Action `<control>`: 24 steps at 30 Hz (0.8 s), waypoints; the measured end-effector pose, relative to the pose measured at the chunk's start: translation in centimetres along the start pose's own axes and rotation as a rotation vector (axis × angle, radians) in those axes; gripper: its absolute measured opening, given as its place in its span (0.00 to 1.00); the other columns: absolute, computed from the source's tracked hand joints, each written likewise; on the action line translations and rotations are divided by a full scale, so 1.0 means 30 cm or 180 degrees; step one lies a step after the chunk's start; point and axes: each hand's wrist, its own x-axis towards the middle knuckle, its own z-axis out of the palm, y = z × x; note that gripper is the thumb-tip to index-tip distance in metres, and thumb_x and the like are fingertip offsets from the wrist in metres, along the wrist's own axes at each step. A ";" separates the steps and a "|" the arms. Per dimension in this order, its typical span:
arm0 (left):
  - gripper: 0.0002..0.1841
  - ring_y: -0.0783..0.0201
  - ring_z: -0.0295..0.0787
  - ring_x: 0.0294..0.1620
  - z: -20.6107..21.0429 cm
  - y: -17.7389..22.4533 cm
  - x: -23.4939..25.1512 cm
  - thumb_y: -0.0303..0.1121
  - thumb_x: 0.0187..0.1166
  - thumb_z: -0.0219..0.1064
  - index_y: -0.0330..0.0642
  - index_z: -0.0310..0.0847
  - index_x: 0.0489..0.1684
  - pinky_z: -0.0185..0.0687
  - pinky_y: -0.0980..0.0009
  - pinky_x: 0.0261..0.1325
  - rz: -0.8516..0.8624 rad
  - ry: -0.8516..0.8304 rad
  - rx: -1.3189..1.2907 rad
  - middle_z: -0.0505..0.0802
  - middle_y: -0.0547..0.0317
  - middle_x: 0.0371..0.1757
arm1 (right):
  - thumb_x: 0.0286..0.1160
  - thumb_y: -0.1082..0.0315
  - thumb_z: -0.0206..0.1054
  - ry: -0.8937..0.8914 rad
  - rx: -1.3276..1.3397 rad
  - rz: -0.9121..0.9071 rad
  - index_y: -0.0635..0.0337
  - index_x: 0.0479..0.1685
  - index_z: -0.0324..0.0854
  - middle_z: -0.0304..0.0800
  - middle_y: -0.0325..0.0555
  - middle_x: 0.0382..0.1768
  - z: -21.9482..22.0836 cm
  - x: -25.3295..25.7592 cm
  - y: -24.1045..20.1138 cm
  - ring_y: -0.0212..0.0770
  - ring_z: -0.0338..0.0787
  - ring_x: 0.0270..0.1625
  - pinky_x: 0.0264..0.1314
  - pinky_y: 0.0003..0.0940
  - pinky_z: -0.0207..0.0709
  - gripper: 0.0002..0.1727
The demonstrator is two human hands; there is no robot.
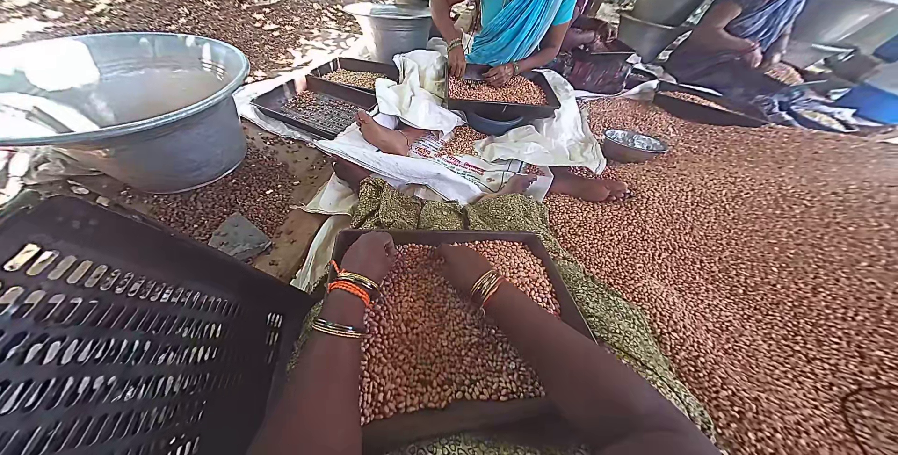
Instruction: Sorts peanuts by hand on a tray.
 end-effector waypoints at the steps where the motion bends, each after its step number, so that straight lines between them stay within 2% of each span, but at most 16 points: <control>1: 0.10 0.48 0.89 0.60 -0.001 -0.005 0.001 0.30 0.80 0.67 0.37 0.87 0.53 0.79 0.45 0.67 -0.0045 -0.0050 -0.0024 0.93 0.45 0.54 | 0.85 0.66 0.59 0.0073 0.0062 -0.0032 0.57 0.74 0.76 0.89 0.60 0.63 -0.008 -0.009 0.005 0.61 0.88 0.68 0.66 0.64 0.80 0.20; 4: 0.11 0.45 0.89 0.62 -0.001 -0.001 0.003 0.31 0.79 0.67 0.36 0.88 0.52 0.78 0.40 0.67 -0.0095 -0.0259 0.0112 0.93 0.43 0.56 | 0.82 0.70 0.61 0.0418 0.0617 -0.0826 0.60 0.70 0.82 0.91 0.60 0.48 0.015 -0.004 -0.003 0.57 0.91 0.50 0.59 0.57 0.81 0.19; 5: 0.12 0.44 0.88 0.64 0.002 0.004 0.003 0.32 0.80 0.67 0.37 0.89 0.53 0.78 0.38 0.68 -0.0131 -0.0340 0.0231 0.92 0.42 0.58 | 0.83 0.71 0.61 0.0411 0.0712 -0.1040 0.60 0.70 0.83 0.91 0.60 0.49 0.026 0.007 -0.019 0.56 0.91 0.50 0.60 0.56 0.81 0.19; 8: 0.13 0.41 0.87 0.68 0.009 0.017 -0.002 0.33 0.79 0.68 0.39 0.89 0.57 0.78 0.36 0.68 -0.0264 -0.0467 0.0433 0.91 0.41 0.63 | 0.89 0.67 0.56 0.0256 0.0509 -0.1101 0.58 0.74 0.81 0.90 0.57 0.65 0.060 0.042 -0.064 0.55 0.88 0.69 0.76 0.56 0.76 0.20; 9: 0.13 0.40 0.87 0.68 0.011 0.022 -0.002 0.32 0.79 0.68 0.39 0.88 0.57 0.78 0.36 0.68 -0.0292 -0.0470 0.0477 0.91 0.41 0.63 | 0.90 0.66 0.55 0.0279 0.0471 -0.1046 0.58 0.74 0.81 0.89 0.57 0.67 0.073 0.048 -0.071 0.54 0.87 0.73 0.78 0.56 0.75 0.20; 13: 0.13 0.39 0.86 0.68 0.021 0.029 0.007 0.33 0.80 0.66 0.38 0.88 0.57 0.79 0.35 0.66 -0.0283 -0.0496 0.0588 0.91 0.40 0.64 | 0.89 0.65 0.57 0.0269 0.0534 -0.0822 0.62 0.69 0.81 0.89 0.58 0.64 0.081 0.052 -0.066 0.55 0.87 0.71 0.75 0.57 0.76 0.17; 16: 0.13 0.40 0.86 0.69 0.025 0.027 0.009 0.33 0.81 0.66 0.38 0.88 0.57 0.78 0.36 0.68 -0.0153 -0.0556 0.0550 0.90 0.41 0.64 | 0.87 0.67 0.60 0.0288 0.0854 -0.0800 0.67 0.62 0.84 0.90 0.59 0.58 0.060 0.048 -0.026 0.53 0.89 0.64 0.72 0.50 0.77 0.15; 18: 0.13 0.42 0.87 0.65 0.024 0.017 0.011 0.34 0.82 0.67 0.37 0.88 0.55 0.77 0.37 0.67 -0.0022 -0.0515 0.0313 0.91 0.41 0.60 | 0.86 0.69 0.61 0.0373 0.1066 -0.0751 0.68 0.62 0.83 0.90 0.58 0.51 0.045 0.042 -0.001 0.50 0.89 0.54 0.65 0.47 0.80 0.15; 20: 0.13 0.46 0.89 0.57 0.015 0.001 0.011 0.34 0.83 0.67 0.33 0.86 0.54 0.79 0.43 0.65 0.0004 -0.0340 -0.0248 0.92 0.40 0.53 | 0.85 0.70 0.60 0.0451 0.1201 -0.0728 0.66 0.64 0.81 0.88 0.55 0.43 0.036 0.034 0.011 0.47 0.87 0.44 0.55 0.44 0.80 0.15; 21: 0.12 0.50 0.88 0.50 0.012 -0.006 0.010 0.32 0.84 0.66 0.31 0.85 0.53 0.80 0.49 0.60 -0.0044 -0.0202 -0.0696 0.91 0.42 0.49 | 0.84 0.71 0.60 0.0465 0.1233 -0.0762 0.65 0.66 0.80 0.87 0.54 0.41 0.031 0.029 0.012 0.46 0.86 0.41 0.52 0.43 0.80 0.16; 23: 0.10 0.65 0.88 0.33 0.020 -0.004 0.008 0.28 0.88 0.58 0.29 0.78 0.54 0.85 0.67 0.44 -0.0291 0.0063 -0.1904 0.90 0.50 0.40 | 0.83 0.72 0.60 0.0469 0.1295 -0.0916 0.65 0.67 0.81 0.86 0.54 0.38 0.038 0.022 0.009 0.46 0.83 0.37 0.48 0.42 0.79 0.17; 24: 0.08 0.67 0.89 0.29 0.024 0.004 0.007 0.26 0.89 0.53 0.30 0.73 0.55 0.86 0.71 0.39 -0.0429 0.0142 -0.2582 0.90 0.51 0.38 | 0.82 0.72 0.61 0.0479 0.1291 -0.1027 0.65 0.66 0.82 0.87 0.54 0.38 0.046 0.023 0.006 0.46 0.84 0.37 0.47 0.42 0.80 0.17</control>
